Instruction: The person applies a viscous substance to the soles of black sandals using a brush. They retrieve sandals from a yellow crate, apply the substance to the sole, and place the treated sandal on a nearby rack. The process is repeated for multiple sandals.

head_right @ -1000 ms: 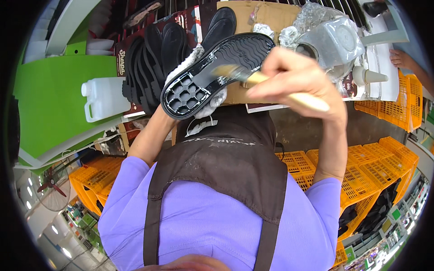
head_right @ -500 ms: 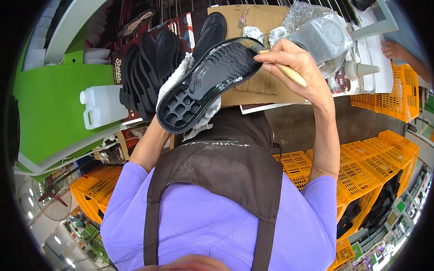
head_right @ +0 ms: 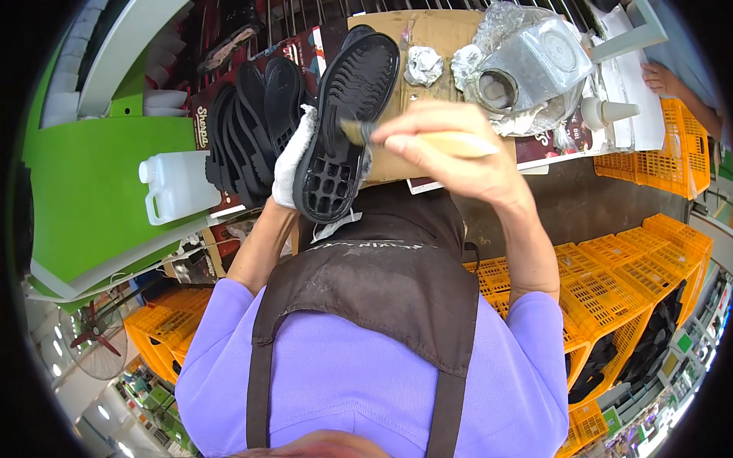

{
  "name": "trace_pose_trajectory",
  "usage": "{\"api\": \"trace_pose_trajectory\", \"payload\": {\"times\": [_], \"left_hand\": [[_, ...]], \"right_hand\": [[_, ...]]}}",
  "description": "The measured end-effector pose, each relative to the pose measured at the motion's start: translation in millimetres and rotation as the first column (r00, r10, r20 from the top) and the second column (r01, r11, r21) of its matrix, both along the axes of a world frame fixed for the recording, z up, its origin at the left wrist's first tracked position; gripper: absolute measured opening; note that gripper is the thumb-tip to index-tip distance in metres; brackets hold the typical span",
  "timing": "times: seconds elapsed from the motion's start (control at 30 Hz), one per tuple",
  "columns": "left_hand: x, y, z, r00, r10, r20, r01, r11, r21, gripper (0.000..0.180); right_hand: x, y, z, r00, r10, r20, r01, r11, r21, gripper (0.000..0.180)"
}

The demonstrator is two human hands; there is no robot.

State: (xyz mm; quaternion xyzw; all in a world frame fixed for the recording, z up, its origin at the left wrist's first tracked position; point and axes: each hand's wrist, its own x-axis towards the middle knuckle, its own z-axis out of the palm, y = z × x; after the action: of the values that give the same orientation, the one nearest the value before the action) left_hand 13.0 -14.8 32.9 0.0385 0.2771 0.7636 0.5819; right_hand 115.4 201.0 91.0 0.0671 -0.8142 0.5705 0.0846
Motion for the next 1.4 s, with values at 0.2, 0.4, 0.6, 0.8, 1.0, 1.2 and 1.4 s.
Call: {"api": "trace_pose_trajectory", "payload": {"times": [0.2,0.4,0.6,0.8,1.0,1.2,1.4], "left_hand": [[5.5,0.6,-0.2,0.977,0.103,0.187,-0.119,0.99,0.08,0.046],[-5.1,-11.6,-19.7,0.976,0.13,0.173,-0.12,0.99,-0.069,0.048],[1.7,-8.9,-21.3,0.973,-0.015,0.229,-0.02,0.989,0.149,0.046],[-2.5,-1.7,-22.1,0.976,0.217,0.026,-0.214,0.973,-0.081,0.044],[-4.0,-2.7,-16.8,0.997,0.067,0.023,-0.066,0.997,-0.039,0.045],[1.0,-13.0,-30.1,0.998,0.015,-0.066,-0.017,0.999,-0.033,0.057],[1.9,-14.5,-22.4,0.999,0.039,0.03,-0.04,0.997,0.059,0.05]], "right_hand": [[-11.1,-3.4,-20.8,0.967,0.006,-0.255,0.125,0.859,0.497,0.03],[-7.3,-16.2,-10.6,0.918,0.334,-0.212,-0.262,0.915,0.306,0.036],[-16.4,14.4,-35.5,0.969,-0.157,-0.193,0.232,0.851,0.47,0.025],[8.8,-51.9,-8.7,0.967,0.178,-0.185,-0.103,0.929,0.355,0.019],[-1.8,-36.1,-6.2,0.901,0.418,0.117,-0.374,0.885,-0.277,0.016],[-49.8,13.3,-17.2,0.937,-0.1,0.334,0.141,0.985,-0.1,0.028],[-60.4,14.9,-24.5,0.92,-0.186,-0.346,0.317,0.871,0.375,0.014]]}}
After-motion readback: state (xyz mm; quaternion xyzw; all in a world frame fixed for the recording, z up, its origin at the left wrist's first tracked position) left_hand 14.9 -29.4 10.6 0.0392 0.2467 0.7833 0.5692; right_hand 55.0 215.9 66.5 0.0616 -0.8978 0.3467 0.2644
